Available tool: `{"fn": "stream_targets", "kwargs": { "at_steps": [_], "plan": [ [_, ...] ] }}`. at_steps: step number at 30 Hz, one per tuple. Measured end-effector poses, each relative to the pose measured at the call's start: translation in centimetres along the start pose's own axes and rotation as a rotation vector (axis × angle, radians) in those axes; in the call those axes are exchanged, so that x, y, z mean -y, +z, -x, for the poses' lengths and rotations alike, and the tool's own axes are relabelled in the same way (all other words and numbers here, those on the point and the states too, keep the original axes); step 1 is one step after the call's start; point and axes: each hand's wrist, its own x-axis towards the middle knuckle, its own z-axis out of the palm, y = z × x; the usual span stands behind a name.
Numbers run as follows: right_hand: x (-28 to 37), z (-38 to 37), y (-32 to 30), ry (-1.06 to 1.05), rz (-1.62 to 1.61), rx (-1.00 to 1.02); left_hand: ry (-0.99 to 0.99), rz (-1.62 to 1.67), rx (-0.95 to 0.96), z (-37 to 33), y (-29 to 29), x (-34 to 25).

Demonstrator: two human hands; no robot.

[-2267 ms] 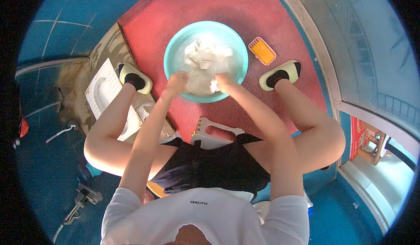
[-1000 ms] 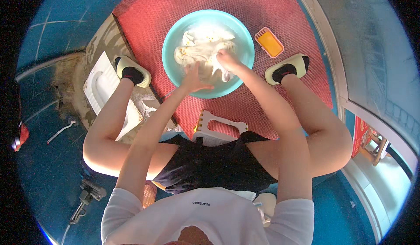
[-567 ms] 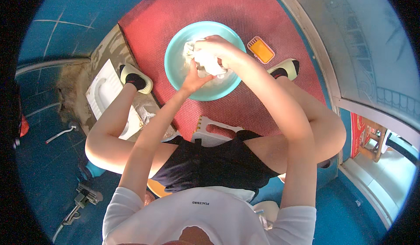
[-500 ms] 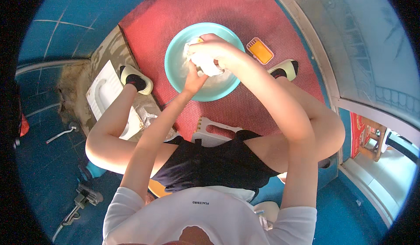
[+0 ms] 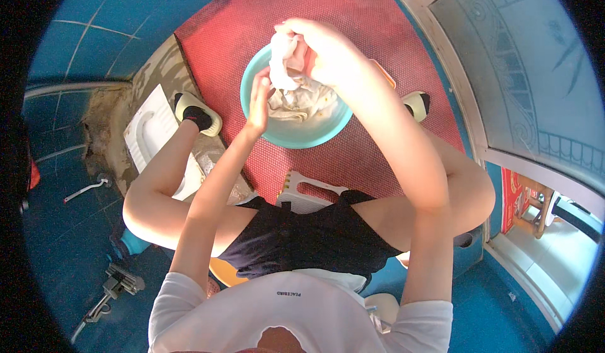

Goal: The person washes a garment by rinsing and scrubbing it in a basin of water, rubbing a bar of soap onto the fabric, and scrubbing the garment with both hands in the basin.

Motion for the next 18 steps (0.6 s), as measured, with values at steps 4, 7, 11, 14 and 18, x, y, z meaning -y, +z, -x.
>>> {"fn": "stream_targets", "kwargs": {
  "at_steps": [4, 7, 11, 14, 18],
  "plan": [
    [-3.8, -2.0, -5.3, 0.036, -0.126, 0.073, 0.112, -0.120, 0.076, 0.3, 0.5, 2.6],
    [-4.8, -2.4, -5.5, 0.140, -0.180, 0.024, -0.017, -0.188, -0.021, -0.4, -2.6, 4.6],
    [-5.1, -2.0, -8.4, 0.129, -0.097, -0.344, -0.060, -0.198, -0.026, -0.8, -3.3, 4.7],
    [-5.6, -1.0, -11.1, 0.166, 0.003, -0.550, -0.127, -0.149, -0.018, -0.9, -3.4, 4.2],
    [-7.6, -0.8, -14.1, 0.146, -0.086, -0.671, 0.131, -0.607, -0.007, -0.3, -2.7, 3.0]
  ]
}}
